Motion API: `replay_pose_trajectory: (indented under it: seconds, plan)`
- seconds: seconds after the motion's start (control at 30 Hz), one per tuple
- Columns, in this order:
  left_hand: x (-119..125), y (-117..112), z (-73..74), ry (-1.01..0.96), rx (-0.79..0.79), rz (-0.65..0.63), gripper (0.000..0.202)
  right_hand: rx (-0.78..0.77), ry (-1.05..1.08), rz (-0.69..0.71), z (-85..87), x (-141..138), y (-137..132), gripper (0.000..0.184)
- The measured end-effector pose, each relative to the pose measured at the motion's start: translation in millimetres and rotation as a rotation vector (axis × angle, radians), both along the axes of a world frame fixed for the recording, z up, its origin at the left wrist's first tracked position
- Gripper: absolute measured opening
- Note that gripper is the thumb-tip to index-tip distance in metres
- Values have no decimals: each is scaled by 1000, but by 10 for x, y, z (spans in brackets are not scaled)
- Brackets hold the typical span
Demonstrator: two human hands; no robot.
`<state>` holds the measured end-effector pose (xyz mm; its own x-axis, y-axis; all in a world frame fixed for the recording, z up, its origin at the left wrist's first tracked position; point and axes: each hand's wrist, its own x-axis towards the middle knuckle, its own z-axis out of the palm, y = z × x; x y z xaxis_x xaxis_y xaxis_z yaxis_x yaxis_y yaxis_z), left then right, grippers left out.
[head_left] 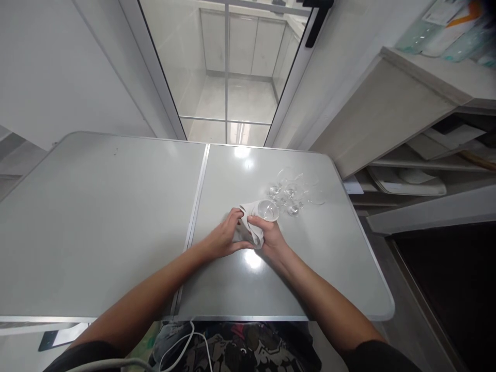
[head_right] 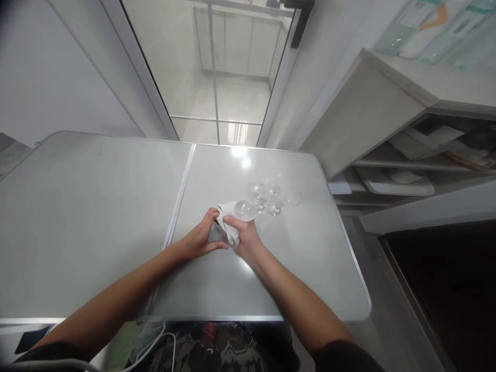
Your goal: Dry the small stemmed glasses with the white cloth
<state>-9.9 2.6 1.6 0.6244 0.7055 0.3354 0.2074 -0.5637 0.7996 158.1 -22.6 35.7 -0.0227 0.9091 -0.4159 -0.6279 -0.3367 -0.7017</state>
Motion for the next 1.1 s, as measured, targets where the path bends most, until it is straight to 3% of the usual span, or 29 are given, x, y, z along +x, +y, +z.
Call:
replay_pose_trajectory:
  seconds: [0.07,0.17,0.23,0.3,0.43,0.67,0.73,0.83,0.93,1.03,1.1]
  plan:
    - [-23,32,65,-76,12,72,68,40,-105,4,-2,-10,-5,26]
    - [-47,47,144,-168,-14,159,78,202,-432,61,-3,-31,-32,23]
    - [-50,39,185,-184,-27,132,87,325,-692,162,2,-42,-61,21]
    - [-50,27,219,-194,-27,88,84,388,-918,274,19,-46,-93,20]
    - [-65,18,247,-223,23,104,63,358,-1266,392,80,-35,-134,27]
    - [-57,-45,205,-219,67,288,60,332,-1657,334,89,-66,-154,29]
    - [-48,-59,218,-226,148,341,54,340,-1618,357,83,-86,-162,29]
    - [-59,-47,257,-207,230,365,49,322,-1349,453,114,-76,-138,26]
    - [-87,-18,286,-206,241,277,50,374,-889,618,169,-15,-69,24]
    - [-109,-4,290,-240,171,142,46,439,-421,851,188,45,-4,36]
    - [-115,-3,282,-251,114,104,41,434,-324,904,167,58,10,38]
